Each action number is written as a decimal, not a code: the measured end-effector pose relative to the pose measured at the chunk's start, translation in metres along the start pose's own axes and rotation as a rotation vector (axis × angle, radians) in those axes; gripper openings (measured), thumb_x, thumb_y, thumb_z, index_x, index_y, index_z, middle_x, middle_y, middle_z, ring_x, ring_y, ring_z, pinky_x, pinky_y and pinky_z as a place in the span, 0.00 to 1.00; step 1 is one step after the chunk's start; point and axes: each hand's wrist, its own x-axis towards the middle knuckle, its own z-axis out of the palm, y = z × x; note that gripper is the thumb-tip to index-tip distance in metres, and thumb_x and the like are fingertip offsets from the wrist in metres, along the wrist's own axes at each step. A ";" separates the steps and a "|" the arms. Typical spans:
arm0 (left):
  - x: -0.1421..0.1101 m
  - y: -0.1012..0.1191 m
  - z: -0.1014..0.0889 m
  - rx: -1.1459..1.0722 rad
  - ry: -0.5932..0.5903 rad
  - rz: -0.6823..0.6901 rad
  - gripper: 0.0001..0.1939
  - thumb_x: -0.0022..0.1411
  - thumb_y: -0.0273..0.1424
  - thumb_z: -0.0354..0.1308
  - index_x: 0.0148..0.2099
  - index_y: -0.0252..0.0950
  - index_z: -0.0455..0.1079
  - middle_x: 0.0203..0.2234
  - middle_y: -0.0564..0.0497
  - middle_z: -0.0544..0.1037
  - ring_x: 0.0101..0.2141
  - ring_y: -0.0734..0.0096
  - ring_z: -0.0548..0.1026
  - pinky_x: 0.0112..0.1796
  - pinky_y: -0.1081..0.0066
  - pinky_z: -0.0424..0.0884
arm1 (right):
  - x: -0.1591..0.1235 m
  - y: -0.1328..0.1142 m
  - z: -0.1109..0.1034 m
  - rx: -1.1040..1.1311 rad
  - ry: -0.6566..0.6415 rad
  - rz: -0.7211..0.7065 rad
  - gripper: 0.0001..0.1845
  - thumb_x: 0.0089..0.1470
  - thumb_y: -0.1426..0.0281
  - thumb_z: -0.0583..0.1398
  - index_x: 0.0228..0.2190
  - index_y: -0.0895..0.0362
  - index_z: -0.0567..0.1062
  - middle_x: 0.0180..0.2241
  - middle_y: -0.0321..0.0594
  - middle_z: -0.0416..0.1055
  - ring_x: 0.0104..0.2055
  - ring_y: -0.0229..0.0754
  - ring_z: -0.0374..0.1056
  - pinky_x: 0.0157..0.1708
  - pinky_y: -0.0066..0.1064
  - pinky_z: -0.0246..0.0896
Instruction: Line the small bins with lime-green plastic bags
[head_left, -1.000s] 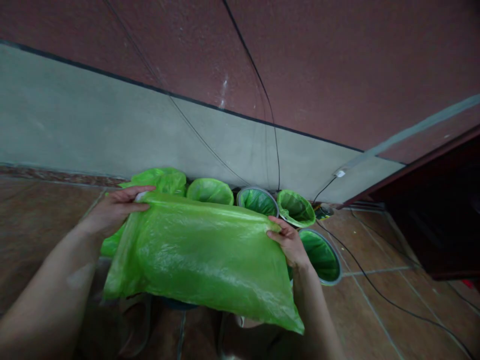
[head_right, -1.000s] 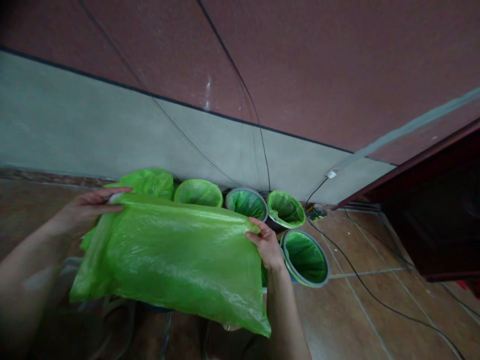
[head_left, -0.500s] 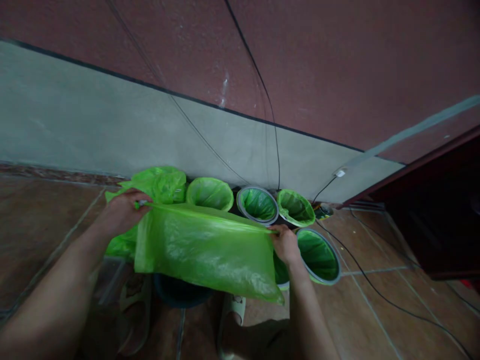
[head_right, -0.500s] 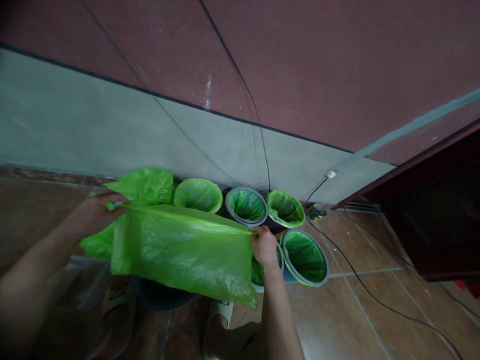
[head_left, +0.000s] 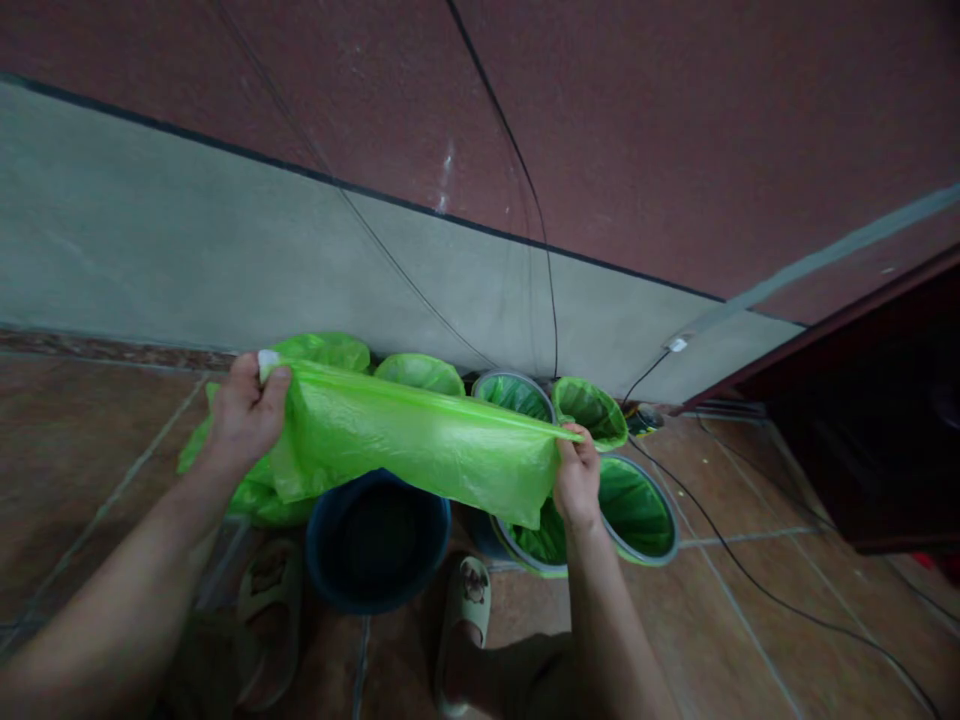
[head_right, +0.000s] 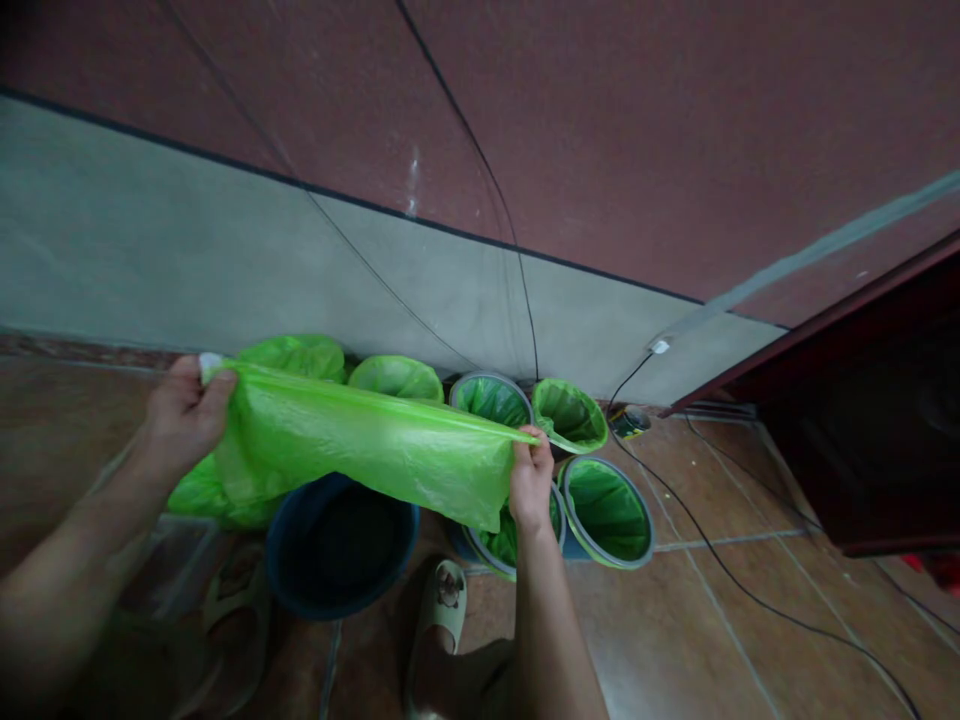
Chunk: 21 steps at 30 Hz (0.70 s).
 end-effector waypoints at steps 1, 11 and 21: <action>-0.002 0.002 0.001 0.142 0.012 0.017 0.11 0.58 0.39 0.49 0.39 0.37 0.64 0.23 0.55 0.64 0.25 0.70 0.65 0.30 0.71 0.62 | -0.001 0.001 0.001 -0.098 0.041 -0.052 0.13 0.52 0.60 0.56 0.35 0.55 0.67 0.30 0.34 0.67 0.32 0.39 0.63 0.37 0.32 0.58; 0.004 0.007 -0.008 0.215 -0.282 -0.197 0.22 0.58 0.45 0.50 0.47 0.33 0.69 0.26 0.52 0.75 0.30 0.65 0.74 0.34 0.69 0.70 | 0.003 -0.006 -0.002 -0.480 0.066 -0.126 0.19 0.56 0.56 0.51 0.38 0.57 0.70 0.31 0.44 0.72 0.33 0.44 0.67 0.37 0.33 0.60; -0.013 0.005 -0.017 -0.486 -0.568 -0.973 0.34 0.48 0.57 0.58 0.46 0.34 0.75 0.26 0.42 0.82 0.22 0.53 0.78 0.26 0.56 0.76 | 0.009 0.010 -0.007 -0.265 -0.094 0.415 0.17 0.48 0.56 0.60 0.31 0.56 0.79 0.31 0.44 0.78 0.39 0.52 0.73 0.39 0.38 0.67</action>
